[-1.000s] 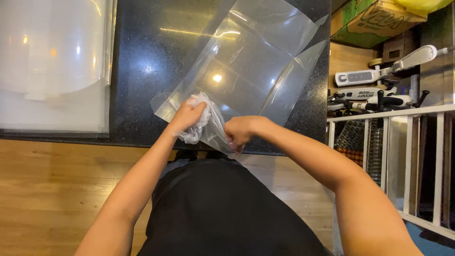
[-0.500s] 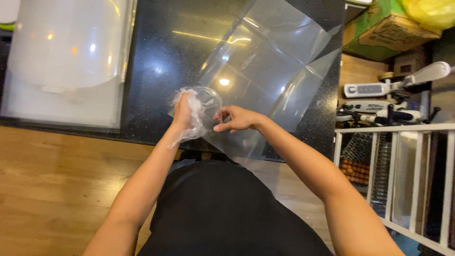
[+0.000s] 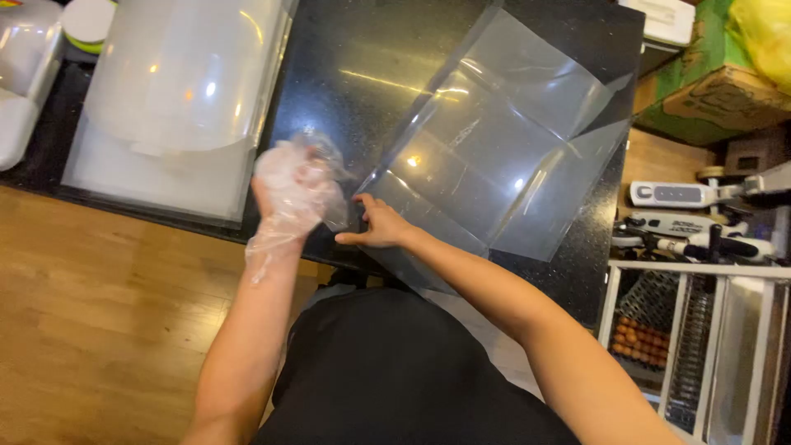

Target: The recorder folds clear plastic sheets into box or sleeve shapes for food packaging.

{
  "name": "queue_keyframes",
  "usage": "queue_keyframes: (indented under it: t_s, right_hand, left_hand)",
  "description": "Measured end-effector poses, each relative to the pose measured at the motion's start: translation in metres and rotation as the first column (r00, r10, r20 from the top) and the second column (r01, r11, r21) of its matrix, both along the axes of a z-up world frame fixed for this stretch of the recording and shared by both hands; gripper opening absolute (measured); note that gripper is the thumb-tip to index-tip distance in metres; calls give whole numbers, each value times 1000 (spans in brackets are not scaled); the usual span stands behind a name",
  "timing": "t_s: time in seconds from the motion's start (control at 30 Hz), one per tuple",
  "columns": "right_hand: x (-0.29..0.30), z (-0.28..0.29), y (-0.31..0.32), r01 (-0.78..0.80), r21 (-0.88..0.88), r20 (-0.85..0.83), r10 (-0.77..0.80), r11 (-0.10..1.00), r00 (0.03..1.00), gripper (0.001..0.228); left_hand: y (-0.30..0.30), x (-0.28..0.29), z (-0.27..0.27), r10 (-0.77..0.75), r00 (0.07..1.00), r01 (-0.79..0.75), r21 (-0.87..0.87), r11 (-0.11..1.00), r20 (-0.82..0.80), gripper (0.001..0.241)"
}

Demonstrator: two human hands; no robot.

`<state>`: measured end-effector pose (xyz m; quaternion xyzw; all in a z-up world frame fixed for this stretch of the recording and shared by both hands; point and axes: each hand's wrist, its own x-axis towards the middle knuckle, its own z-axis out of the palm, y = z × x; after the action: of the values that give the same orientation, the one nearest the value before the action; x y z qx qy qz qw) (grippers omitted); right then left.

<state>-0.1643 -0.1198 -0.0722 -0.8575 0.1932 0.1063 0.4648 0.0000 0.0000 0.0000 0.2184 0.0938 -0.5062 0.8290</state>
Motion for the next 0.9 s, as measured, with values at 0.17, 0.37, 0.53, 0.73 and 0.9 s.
queue_keyframes:
  t_s: [0.17,0.37,0.53,0.73,0.9]
  right_hand:
    - [8,-21,-2,114,20,-5,-114,993,993,104]
    - [11,1,29,157,319,277,-250,935,928,76]
    - [34,-36,36,326,328,268,-419,886,867,61]
    - [44,-64,38,259,905,106,-770,336,629,37]
    - [40,-99,19,250,962,-251,-705,-108,663,15]
  left_hand:
    - [39,48,-13,178,984,-178,-8,984,4,42]
    - [7,34,2,135,987,-140,54,989,86,42]
    - [-52,-21,9,-1,998,-11,174,985,67,38]
    - [-93,-25,8,-198,959,158,199,967,202,34]
    - [-106,16,7,-308,947,299,101,949,87,33]
